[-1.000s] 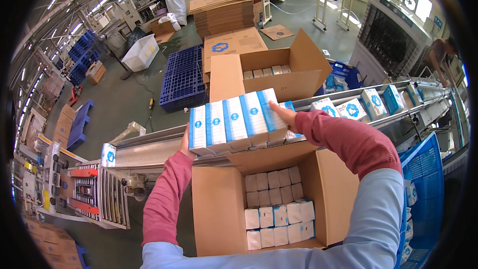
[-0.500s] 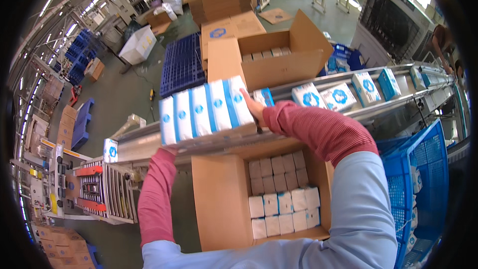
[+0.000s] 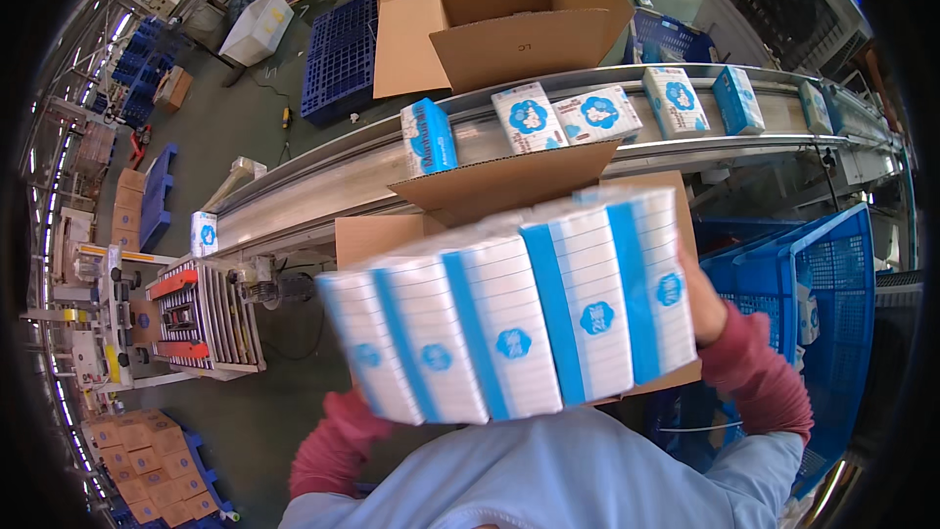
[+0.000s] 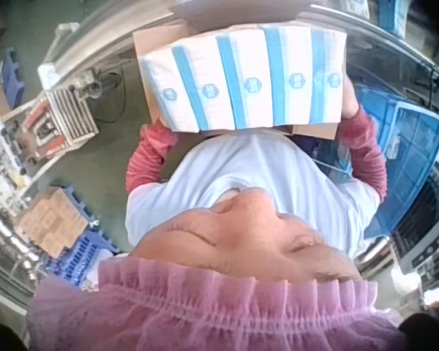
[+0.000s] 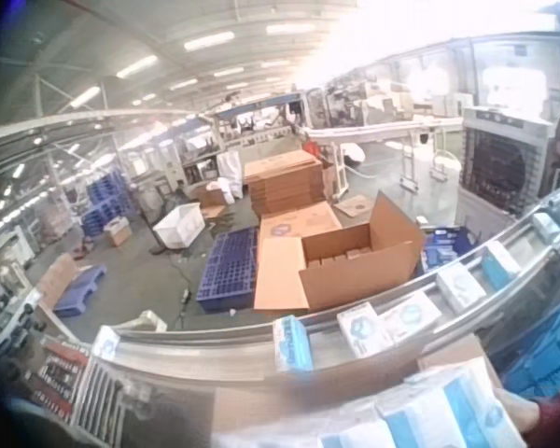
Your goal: The person picks up packs of tissues from a conveyor belt and a blue bin, arranges them into cardboard boxes, and then moves the filled boxes onto a different conveyor belt.
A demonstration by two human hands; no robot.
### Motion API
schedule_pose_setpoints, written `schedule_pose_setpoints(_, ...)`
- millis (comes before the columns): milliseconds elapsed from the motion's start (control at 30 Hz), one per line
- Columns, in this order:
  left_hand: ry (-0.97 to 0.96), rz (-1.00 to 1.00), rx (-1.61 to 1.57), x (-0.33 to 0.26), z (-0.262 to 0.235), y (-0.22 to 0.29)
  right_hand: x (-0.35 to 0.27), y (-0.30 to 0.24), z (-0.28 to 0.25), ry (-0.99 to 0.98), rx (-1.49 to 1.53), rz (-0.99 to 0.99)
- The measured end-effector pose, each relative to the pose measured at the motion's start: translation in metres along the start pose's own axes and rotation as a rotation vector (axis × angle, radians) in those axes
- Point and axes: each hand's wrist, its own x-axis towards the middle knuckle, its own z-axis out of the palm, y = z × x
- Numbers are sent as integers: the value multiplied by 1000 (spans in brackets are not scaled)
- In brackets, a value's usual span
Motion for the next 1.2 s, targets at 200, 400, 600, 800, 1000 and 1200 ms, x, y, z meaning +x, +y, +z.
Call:
schedule_pose_setpoints(200,40,-72,-135,21,-2,-68,12,67,-59,202,-616,-191)
schedule_pose_setpoints(400,66,-28,-25,-4,22,-41,10,99,-60,298,-685,-326)
schedule_pose_setpoints(600,92,55,577,1,62,-33,3,88,-67,372,-782,-253)
schedule_pose_setpoints(800,314,418,1904,17,108,-50,8,63,-93,707,-1722,-618)
schedule_pose_setpoints(1000,270,983,1892,-22,166,-28,-29,-4,-80,460,-1640,-419)
schedule_pose_setpoints(1200,-268,586,2416,24,218,-80,-2,11,-98,3,-2048,-288)
